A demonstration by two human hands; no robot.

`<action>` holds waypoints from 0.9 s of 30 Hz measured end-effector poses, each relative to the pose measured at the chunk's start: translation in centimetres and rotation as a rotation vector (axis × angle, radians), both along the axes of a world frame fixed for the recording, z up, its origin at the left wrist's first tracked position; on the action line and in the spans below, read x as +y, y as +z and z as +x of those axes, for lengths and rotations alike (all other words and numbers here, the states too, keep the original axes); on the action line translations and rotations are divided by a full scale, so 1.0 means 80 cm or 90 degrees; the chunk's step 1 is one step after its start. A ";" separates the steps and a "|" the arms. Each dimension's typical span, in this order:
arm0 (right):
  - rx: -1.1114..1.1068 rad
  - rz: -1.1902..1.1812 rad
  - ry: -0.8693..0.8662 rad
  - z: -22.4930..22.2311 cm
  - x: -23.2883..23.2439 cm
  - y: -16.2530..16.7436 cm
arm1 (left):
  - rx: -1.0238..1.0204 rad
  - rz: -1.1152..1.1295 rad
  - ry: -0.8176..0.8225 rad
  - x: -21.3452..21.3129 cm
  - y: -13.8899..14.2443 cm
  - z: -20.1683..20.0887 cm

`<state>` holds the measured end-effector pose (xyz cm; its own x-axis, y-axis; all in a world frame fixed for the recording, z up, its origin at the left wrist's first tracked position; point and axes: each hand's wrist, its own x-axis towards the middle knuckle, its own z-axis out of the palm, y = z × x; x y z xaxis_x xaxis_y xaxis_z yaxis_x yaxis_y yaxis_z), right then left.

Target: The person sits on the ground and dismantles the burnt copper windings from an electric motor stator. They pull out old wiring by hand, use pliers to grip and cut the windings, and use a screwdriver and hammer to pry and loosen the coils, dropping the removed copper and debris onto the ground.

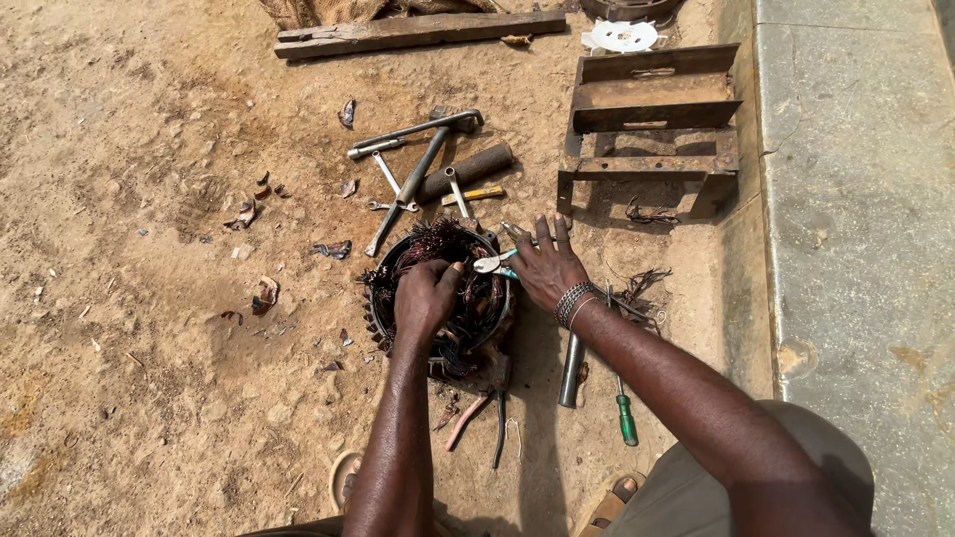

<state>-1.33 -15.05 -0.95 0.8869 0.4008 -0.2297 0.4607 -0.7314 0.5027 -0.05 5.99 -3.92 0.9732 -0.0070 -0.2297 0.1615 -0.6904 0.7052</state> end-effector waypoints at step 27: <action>-0.282 0.391 0.212 -0.023 -0.039 0.095 | 0.420 -0.730 -0.052 -0.014 0.068 0.020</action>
